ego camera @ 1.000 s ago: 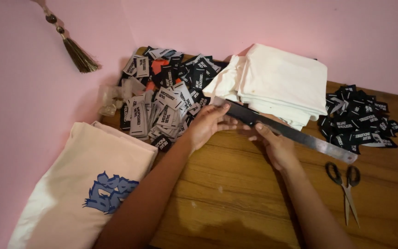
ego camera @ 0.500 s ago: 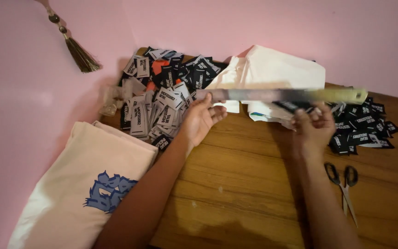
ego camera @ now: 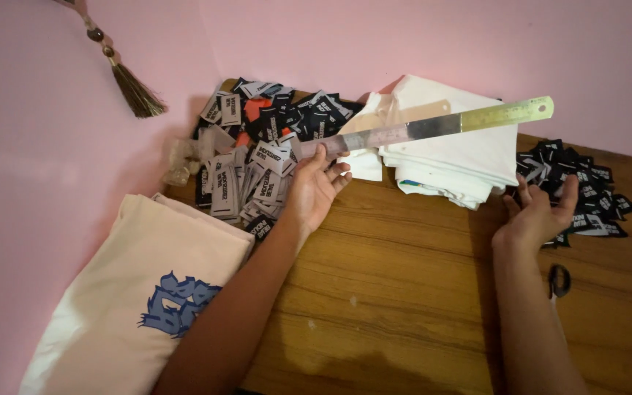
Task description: The person measures a small black clothing tag using a metal ruler on a wooden table. They hold the tag and ruler in their hands, aligning them to check the dimensions. The person repeats this process with several tags from a pile on the table, while a pair of scissors and folded white fabric remain nearby.
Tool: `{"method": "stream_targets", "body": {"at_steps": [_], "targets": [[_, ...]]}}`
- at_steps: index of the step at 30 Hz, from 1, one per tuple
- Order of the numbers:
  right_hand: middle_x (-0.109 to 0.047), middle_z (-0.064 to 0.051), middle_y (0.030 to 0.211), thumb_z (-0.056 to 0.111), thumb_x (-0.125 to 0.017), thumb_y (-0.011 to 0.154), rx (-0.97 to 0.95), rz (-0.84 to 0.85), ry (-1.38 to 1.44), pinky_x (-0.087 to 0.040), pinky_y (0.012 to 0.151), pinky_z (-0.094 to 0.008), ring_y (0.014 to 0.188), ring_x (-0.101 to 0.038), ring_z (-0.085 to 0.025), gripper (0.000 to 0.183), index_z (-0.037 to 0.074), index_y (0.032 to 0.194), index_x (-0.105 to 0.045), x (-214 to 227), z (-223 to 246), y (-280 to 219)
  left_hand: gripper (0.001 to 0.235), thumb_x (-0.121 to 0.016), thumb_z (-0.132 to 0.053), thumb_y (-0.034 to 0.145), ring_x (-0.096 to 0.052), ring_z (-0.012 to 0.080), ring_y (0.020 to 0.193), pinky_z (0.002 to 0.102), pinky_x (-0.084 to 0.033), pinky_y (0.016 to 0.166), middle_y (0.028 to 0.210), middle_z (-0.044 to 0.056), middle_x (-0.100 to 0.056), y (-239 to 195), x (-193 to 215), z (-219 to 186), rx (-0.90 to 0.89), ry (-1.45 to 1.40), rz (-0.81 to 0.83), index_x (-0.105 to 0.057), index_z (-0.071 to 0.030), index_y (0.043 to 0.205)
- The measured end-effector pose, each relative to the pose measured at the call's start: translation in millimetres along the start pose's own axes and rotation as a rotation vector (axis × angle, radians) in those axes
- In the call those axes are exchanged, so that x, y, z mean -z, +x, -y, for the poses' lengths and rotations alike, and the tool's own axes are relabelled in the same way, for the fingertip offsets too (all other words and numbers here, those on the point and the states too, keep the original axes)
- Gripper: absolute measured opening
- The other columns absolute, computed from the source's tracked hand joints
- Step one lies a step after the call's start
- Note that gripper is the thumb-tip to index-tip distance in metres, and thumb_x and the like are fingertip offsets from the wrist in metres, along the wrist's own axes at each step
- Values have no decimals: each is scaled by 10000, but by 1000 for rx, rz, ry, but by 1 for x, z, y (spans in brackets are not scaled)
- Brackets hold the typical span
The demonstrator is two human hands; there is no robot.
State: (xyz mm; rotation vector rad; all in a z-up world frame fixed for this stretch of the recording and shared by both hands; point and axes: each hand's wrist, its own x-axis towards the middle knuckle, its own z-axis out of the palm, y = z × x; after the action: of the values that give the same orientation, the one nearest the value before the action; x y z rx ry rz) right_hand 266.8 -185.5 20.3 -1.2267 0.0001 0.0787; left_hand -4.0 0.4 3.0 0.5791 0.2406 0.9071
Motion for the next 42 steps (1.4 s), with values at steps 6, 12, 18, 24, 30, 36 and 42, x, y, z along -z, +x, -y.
{"method": "stream_targets", "body": {"at_steps": [6, 12, 18, 24, 30, 36, 42], "targets": [[-43, -23, 1799, -160, -428, 1088, 323, 123, -37, -648, 842, -234, 1643, -614, -361, 774, 336, 1659, -265, 4, -11, -10, 268, -615, -343, 999, -629, 217, 934, 378, -527, 867, 1087, 99, -691, 1, 3, 1, 31, 16, 16, -623, -112, 1134], [-443, -61, 662, 42, -440, 1187, 160, 529, 302, -420, 454, -340, 526, -475, -271, 304, 216, 1433, -477, -22, -42, -60, 216, -646, -268, 1013, -744, 239, 801, 370, -579, 814, 900, 131, -762, -11, -15, -6, 39, 204, 87, -707, -76, 936], [-420, 0, 680, 330, -459, 1117, -40, 645, 85, -404, 488, -189, 572, -441, -87, 406, 33, 1350, -608, -28, -27, -115, 146, -725, -152, 946, -750, 212, 754, 294, -600, 700, 840, 163, -756, -19, -14, 11, -68, 555, 204, -730, -7, 962], [-557, -100, 643, 453, -495, 1115, 40, 398, 68, -449, 417, -269, 475, -529, -169, 441, 71, 1105, -714, -27, -15, -85, 106, -711, -277, 953, -754, 206, 794, 370, -535, 791, 816, -26, -766, -23, -27, -14, -888, 1485, -18, -788, -214, 916], [-605, -128, 635, 438, -535, 1084, 10, 401, 48, -434, 395, -263, 427, -567, -166, 410, 74, 1030, -714, -29, -50, -58, 603, -761, -235, 702, -423, 470, 1401, 872, -156, 980, 1364, 169, -627, -33, -32, -13, -893, 2084, -353, -653, -120, 1284], [-606, -132, 629, 368, -545, 1106, 28, 547, -10, -448, 431, -273, 448, -568, -175, 371, 43, 1019, -700, -31, -17, -84, 761, -720, -404, 855, -207, 552, 1485, 847, -222, 1019, 1562, 273, -385, -41, -27, -28, -358, 2218, -362, -479, -39, 1479], [-606, -123, 609, 346, -561, 1102, 21, 590, -29, -454, 444, -282, 441, -544, -180, 348, 48, 989, -701, -27, -28, -82, 499, -756, -218, 819, -538, 413, 1291, 786, -381, 973, 1289, 137, -638, -11, 24, -10, -506, 2225, -363, -616, -102, 1283]]}}
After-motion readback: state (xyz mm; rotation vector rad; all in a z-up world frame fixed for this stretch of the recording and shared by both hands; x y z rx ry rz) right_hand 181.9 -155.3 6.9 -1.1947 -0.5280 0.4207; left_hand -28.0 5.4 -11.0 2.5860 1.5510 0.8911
